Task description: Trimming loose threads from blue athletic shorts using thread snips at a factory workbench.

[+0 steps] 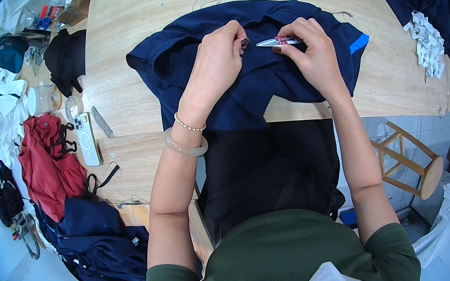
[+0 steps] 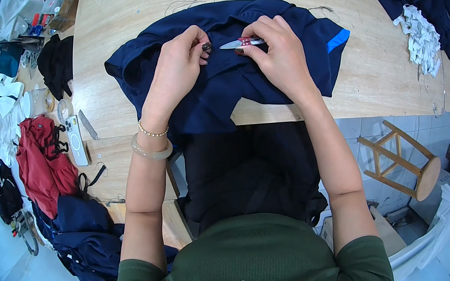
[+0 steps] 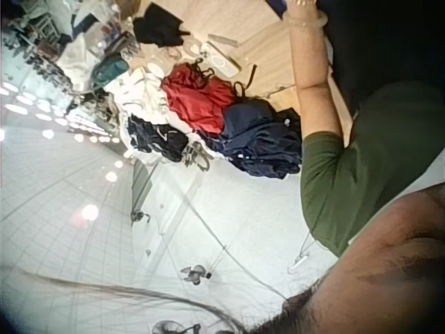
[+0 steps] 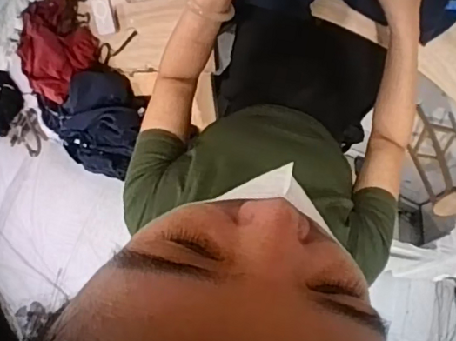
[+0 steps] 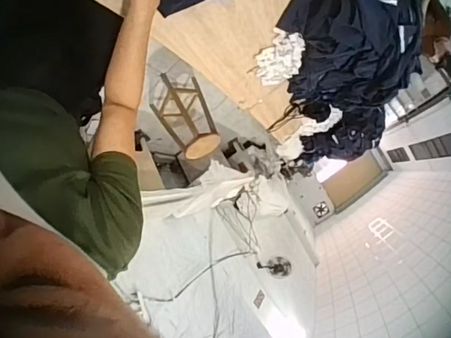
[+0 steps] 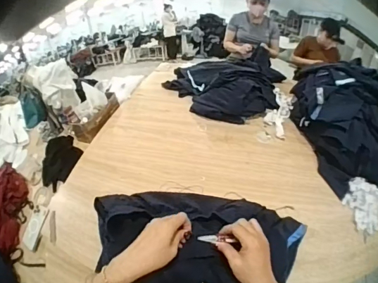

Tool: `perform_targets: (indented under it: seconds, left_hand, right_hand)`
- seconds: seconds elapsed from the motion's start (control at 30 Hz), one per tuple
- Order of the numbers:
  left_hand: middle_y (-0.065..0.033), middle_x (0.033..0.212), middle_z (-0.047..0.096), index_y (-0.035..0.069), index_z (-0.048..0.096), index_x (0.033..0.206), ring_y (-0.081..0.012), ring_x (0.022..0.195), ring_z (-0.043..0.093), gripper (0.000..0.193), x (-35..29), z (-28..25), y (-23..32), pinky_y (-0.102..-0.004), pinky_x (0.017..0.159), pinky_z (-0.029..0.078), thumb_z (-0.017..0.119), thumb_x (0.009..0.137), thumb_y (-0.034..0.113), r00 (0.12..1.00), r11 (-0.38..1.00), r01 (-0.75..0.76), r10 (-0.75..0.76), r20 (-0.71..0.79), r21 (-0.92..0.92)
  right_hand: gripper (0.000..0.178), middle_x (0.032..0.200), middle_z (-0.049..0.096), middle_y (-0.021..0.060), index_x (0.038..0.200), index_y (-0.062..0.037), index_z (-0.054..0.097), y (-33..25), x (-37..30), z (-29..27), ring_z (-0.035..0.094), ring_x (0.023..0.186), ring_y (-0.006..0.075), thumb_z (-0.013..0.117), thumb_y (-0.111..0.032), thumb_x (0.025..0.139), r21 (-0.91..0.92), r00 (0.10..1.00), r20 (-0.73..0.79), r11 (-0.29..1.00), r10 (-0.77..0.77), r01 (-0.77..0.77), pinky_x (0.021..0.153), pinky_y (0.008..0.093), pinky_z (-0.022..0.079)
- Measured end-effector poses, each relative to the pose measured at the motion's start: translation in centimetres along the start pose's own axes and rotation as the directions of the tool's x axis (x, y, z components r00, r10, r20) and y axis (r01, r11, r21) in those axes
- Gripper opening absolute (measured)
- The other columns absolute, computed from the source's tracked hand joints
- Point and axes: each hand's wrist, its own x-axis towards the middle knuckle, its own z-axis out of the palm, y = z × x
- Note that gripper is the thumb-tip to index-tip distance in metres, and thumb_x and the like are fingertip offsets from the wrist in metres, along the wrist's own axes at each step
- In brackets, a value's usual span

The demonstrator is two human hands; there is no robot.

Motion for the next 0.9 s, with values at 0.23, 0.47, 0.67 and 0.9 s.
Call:
perform_targets:
  seconds: [0.23, 0.47, 0.67, 0.9]
  left_hand:
    - [-0.0134, 0.077, 0.065, -0.005, 0.056, 0.093, -0.0190, 0.072, 0.067, 0.007, 0.0, -0.1, 0.3, -0.0286, 0.069, 0.054, 0.050, 0.095, -0.001, 1.000, 0.999, 0.017, -0.017, 0.007, 0.031]
    - [-0.0126, 0.073, 0.063, -0.005, 0.057, 0.092, -0.0177, 0.067, 0.063, 0.008, 0.0, -0.1, 0.5, -0.0284, 0.066, 0.052, 0.050, 0.095, -0.001, 1.000, 1.000, -0.002, 0.001, 0.016, 0.030]
    - [-0.0079, 0.072, 0.059, -0.004, 0.057, 0.094, -0.0124, 0.065, 0.057, 0.011, 0.1, -0.3, 0.3, -0.0256, 0.063, 0.050, 0.049, 0.097, 0.003, 0.998, 0.997, 0.061, -0.060, 0.035, -0.047]
    - [-0.0026, 0.076, 0.055, -0.002, 0.055, 0.096, -0.0083, 0.068, 0.055, 0.010, 0.3, -1.0, 0.1, -0.0234, 0.064, 0.048, 0.047, 0.098, 0.003, 0.981, 0.966, 0.175, -0.155, 0.113, -0.188]
  right_hand:
    - [0.015, 0.081, 0.060, 0.0026, 0.087, -0.0047, 0.064, -0.5, 0.4, 0.1, 0.052, 0.080, 0.0216, 0.074, -0.010, 0.076, -0.096, 0.997, -0.017, 0.993, -0.073, 0.071, 0.071, 0.0323, 0.045]
    - [0.016, 0.082, 0.059, 0.0008, 0.088, -0.0066, 0.064, -0.9, 0.7, 0.5, 0.053, 0.081, 0.0211, 0.074, -0.010, 0.076, -0.171, 0.990, -0.013, 0.976, -0.141, 0.136, 0.068, 0.0325, 0.047]
    - [0.016, 0.082, 0.058, 0.0015, 0.088, -0.0061, 0.064, -1.0, 0.7, 0.6, 0.053, 0.081, 0.0213, 0.074, -0.010, 0.075, -0.153, 0.991, 0.009, 0.979, -0.132, 0.131, 0.070, 0.0322, 0.047]
    - [0.017, 0.084, 0.059, 0.0025, 0.088, -0.0053, 0.063, -0.7, 0.4, -0.1, 0.053, 0.082, 0.0224, 0.074, -0.009, 0.075, -0.082, 0.996, 0.043, 0.993, -0.083, 0.086, 0.073, 0.0330, 0.047]
